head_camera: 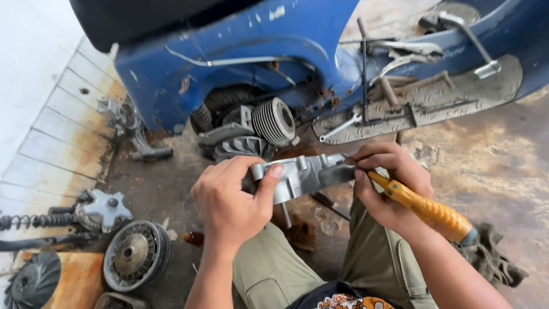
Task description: Cleaning a crankcase mating surface and fitting it onto a motorcycle engine.
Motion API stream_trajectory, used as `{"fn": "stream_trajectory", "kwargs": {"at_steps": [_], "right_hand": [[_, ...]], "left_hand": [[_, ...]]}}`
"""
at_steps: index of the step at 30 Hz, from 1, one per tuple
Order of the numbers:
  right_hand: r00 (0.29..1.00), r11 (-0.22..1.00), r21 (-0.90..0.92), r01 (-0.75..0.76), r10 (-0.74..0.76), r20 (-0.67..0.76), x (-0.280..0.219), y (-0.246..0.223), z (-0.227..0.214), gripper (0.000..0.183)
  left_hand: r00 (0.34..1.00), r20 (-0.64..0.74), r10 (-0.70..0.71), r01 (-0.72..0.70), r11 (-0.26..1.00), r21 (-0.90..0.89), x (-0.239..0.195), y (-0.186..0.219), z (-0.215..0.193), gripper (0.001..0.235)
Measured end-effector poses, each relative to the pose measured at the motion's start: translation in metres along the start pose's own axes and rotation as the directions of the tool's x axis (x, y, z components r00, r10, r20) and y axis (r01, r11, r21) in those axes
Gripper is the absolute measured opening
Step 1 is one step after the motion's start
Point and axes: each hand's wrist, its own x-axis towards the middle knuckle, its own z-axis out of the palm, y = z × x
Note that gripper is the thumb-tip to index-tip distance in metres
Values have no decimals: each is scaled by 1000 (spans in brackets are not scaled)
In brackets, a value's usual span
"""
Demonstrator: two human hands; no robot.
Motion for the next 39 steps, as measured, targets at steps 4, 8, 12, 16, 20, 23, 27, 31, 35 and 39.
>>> {"fn": "stream_trajectory", "kwargs": {"at_steps": [4, 8, 12, 16, 20, 23, 27, 31, 35, 39], "right_hand": [[995, 981, 178, -79, 87, -41, -2, -8, 0, 11], [818, 772, 287, -567, 568, 90, -24, -15, -5, 13], [725, 624, 414, -663, 673, 147, -68, 9, 9, 12], [838, 810, 236, -537, 545, 38, -89, 38, 2, 17], [847, 804, 307, -510, 531, 16, -97, 68, -5, 16], [852, 813, 301, -499, 523, -2, -102, 81, -5, 17], [855, 777, 423, -466, 519, -12, -104, 94, -3, 16], [824, 713, 506, -486, 567, -8, -118, 108, -4, 14], [789, 632, 602, -488, 615, -5, -130, 114, -4, 19], [820, 672, 568, -476, 573, 10, -128, 113, -3, 20]], "left_hand": [[997, 59, -41, 47, 994, -99, 32, -4, -23, 26], [926, 362, -109, 168, 977, -134, 45, -25, -6, 24], [800, 600, -16, 103, 989, -111, 31, -48, 42, 27], [699, 714, -28, 180, 974, -138, 48, -33, 60, 36], [723, 690, 35, 45, 994, -98, 48, -51, 116, 35], [767, 637, 74, 14, 991, -133, 39, -49, 137, 33], [818, 561, 126, -42, 986, -160, 35, -53, 164, 29], [822, 547, 160, -72, 981, -179, 32, -56, 177, 26], [845, 503, 182, -86, 974, -208, 31, -56, 184, 20], [867, 458, 197, -87, 965, -249, 32, -55, 182, 18]]}}
